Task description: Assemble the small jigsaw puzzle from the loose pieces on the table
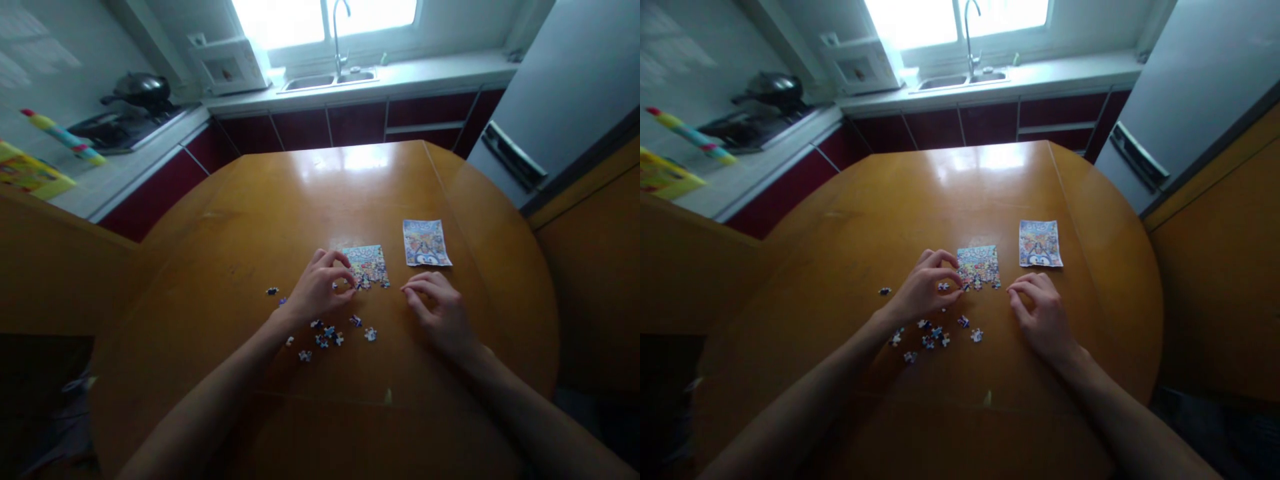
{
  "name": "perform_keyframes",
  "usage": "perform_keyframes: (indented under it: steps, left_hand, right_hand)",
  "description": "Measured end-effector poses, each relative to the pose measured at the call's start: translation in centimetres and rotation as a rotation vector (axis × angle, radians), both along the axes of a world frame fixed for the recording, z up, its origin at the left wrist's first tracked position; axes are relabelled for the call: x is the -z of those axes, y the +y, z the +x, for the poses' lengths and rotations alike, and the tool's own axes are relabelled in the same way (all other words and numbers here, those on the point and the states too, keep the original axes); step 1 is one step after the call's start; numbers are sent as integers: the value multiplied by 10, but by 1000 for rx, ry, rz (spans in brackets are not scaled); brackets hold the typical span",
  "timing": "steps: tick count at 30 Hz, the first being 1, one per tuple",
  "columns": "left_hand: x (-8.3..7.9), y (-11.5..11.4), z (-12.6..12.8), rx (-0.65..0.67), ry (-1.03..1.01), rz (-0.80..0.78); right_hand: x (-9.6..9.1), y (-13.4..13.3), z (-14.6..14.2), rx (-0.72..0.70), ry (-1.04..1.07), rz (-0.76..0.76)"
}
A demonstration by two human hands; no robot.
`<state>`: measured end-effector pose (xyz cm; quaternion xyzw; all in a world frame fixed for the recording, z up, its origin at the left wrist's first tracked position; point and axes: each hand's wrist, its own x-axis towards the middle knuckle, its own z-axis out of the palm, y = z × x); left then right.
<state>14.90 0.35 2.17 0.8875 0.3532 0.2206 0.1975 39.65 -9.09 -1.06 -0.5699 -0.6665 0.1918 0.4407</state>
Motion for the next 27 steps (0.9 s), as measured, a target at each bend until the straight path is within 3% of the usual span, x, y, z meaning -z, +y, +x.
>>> perform_keyframes:
  steps: [9,27]
  left_hand:
    - [24,4,39,-22,35,34]
    - [30,6,41,-22,38,16]
  right_hand:
    - [-3,0,0,-17,9,-1]
    - [-5,0,-1,-12,-3,-2]
